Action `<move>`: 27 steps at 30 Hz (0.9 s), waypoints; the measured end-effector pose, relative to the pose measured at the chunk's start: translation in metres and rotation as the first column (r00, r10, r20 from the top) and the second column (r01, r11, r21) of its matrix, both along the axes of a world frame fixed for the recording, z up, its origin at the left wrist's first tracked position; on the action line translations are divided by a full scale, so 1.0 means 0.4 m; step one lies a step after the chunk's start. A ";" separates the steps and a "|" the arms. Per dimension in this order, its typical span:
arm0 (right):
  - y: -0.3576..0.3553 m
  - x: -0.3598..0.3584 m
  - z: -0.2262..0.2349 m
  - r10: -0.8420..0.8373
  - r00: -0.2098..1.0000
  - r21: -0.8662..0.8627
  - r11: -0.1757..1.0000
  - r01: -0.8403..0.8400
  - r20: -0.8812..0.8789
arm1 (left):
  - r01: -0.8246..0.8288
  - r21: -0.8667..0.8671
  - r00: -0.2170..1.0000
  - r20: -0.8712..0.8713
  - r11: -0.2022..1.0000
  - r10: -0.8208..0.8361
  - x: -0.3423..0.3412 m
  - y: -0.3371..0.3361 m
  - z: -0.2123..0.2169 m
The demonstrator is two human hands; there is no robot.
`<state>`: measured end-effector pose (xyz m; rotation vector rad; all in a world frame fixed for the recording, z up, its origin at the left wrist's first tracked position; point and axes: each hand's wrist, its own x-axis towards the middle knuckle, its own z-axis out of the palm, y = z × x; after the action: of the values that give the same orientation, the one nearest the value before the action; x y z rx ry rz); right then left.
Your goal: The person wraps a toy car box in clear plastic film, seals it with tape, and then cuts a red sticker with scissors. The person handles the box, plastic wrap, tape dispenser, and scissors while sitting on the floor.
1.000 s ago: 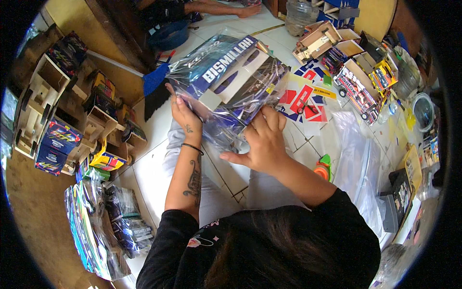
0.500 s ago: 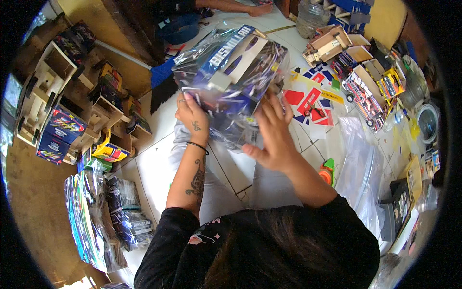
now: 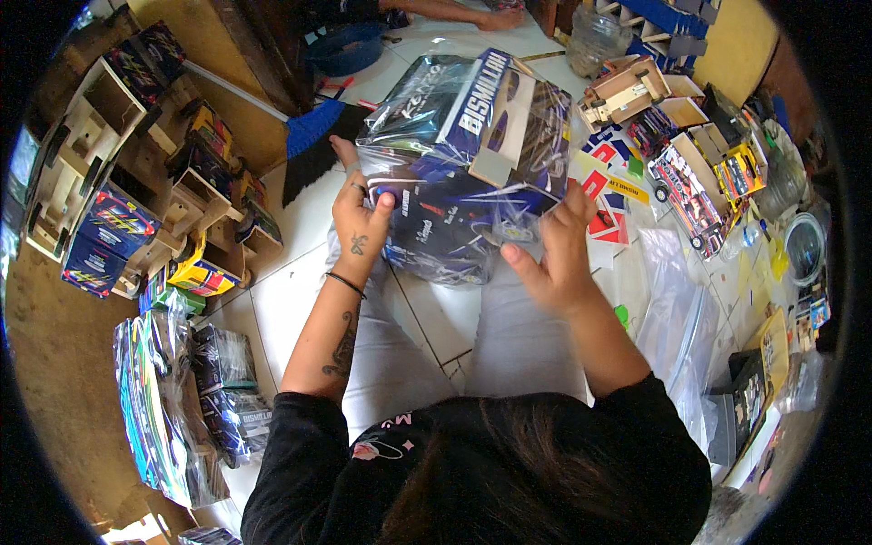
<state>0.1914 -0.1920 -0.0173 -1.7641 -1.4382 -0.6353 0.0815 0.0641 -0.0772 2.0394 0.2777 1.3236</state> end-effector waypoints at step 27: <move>-0.013 0.144 -0.397 0.418 0.646 0.294 0.908 -0.297 -0.638 | 0.289 -0.652 0.614 -0.435 0.701 -0.658 -0.051 0.074 -0.028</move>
<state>0.2489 -0.1970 -0.1760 -1.3003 -1.0971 0.1375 0.0612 0.0938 -0.0882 1.8082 0.2972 0.1048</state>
